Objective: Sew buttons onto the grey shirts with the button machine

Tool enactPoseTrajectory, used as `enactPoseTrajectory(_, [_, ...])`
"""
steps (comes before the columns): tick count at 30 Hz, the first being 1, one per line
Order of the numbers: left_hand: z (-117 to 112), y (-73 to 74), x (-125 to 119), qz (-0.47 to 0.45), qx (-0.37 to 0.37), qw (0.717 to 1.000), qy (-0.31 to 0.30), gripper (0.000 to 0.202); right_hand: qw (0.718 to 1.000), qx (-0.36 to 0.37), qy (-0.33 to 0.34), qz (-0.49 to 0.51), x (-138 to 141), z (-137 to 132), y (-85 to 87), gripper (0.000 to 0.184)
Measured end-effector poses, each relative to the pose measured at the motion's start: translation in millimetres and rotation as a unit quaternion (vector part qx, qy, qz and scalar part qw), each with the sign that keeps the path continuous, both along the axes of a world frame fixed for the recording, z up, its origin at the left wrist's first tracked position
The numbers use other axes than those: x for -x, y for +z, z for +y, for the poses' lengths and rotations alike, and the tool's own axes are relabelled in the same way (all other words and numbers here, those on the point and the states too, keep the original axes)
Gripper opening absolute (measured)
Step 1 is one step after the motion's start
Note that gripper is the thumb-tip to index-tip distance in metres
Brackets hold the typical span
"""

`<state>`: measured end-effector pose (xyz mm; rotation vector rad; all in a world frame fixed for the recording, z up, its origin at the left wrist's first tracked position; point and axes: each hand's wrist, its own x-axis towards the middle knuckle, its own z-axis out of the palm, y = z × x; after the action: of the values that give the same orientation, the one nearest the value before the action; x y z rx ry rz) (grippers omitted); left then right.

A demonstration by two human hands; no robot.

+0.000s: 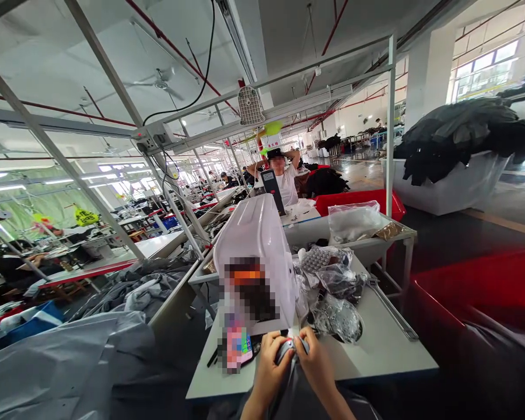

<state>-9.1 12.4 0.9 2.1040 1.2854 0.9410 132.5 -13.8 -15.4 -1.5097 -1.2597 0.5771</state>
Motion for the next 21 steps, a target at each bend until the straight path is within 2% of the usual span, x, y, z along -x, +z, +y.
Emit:
enactPoseTrajectory(7, [0, 8.4, -3, -0.010, 0.048, 0.999, -0.003, 0.029, 0.991, -0.093, -0.048, -0.079, -4, -13, -13.7, 0.030])
enactPoseTrajectory(11, [0, 7.4, -3, -0.004, 0.066, 0.998, -0.013, 0.032, 0.981, -0.131, -0.059, -0.127, -16, -33, -11.8, 0.024])
enactPoseTrajectory(15, [4, -0.8, -2, -0.005, 0.074, 0.997, -0.007, 0.031, 0.958, -0.199, -0.102, -0.180, -60, -44, 7.7, 0.018])
enactPoseTrajectory(18, [6, -2.8, -2, -0.006, 0.071, 0.997, -0.009, 0.030, 0.951, -0.176, -0.146, -0.209, -109, -35, 30.6, 0.022])
enactPoseTrajectory(21, [5, 0.6, -4, -0.004, 0.065, 0.998, -0.012, 0.031, 0.958, -0.089, -0.056, -0.268, -142, -15, 44.2, 0.024])
